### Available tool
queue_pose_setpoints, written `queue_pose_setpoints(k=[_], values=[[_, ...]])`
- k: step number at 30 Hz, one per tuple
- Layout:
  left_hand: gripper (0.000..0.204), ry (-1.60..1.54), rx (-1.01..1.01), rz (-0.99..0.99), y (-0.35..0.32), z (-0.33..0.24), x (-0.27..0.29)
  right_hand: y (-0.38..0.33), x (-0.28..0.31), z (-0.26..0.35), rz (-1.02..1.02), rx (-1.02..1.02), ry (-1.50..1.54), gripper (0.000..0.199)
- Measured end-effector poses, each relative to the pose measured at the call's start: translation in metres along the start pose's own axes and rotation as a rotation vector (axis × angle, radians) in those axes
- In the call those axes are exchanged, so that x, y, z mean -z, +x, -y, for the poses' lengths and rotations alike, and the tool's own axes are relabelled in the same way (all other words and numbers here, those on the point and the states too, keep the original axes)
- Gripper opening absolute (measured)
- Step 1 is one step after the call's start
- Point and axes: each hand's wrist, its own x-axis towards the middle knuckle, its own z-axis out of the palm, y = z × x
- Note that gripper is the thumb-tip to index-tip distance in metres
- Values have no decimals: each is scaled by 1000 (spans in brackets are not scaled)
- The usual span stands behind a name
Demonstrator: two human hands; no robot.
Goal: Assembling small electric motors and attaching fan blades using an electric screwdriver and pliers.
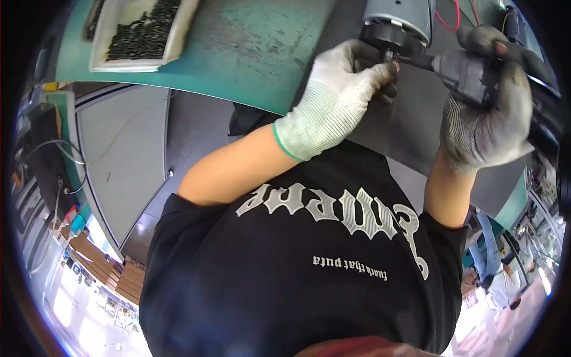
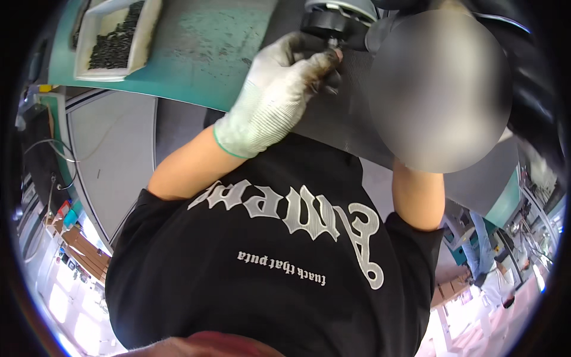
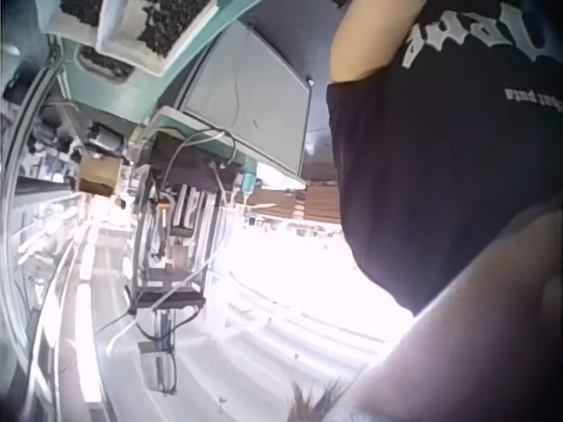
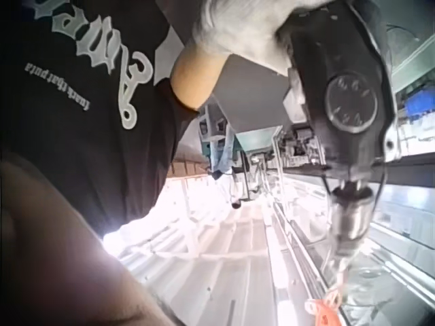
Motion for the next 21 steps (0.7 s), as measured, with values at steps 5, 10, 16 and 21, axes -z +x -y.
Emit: queue_pose_setpoints(k=[5, 10, 16, 21], values=[[18, -263, 87, -25, -8, 5, -13, 5, 29, 10, 10, 478, -460, 30], [21, -739, 271, 136, -1, 6, 5, 23, 86, 9, -60, 127, 373, 33], [20, 1435, -942, -298, -32, -85, 95, -5, 92, -18, -387, 71, -17, 32], [30, 1969, -444, -950, 2, -160, 205, -10, 124, -23, -340, 89, 19, 32]])
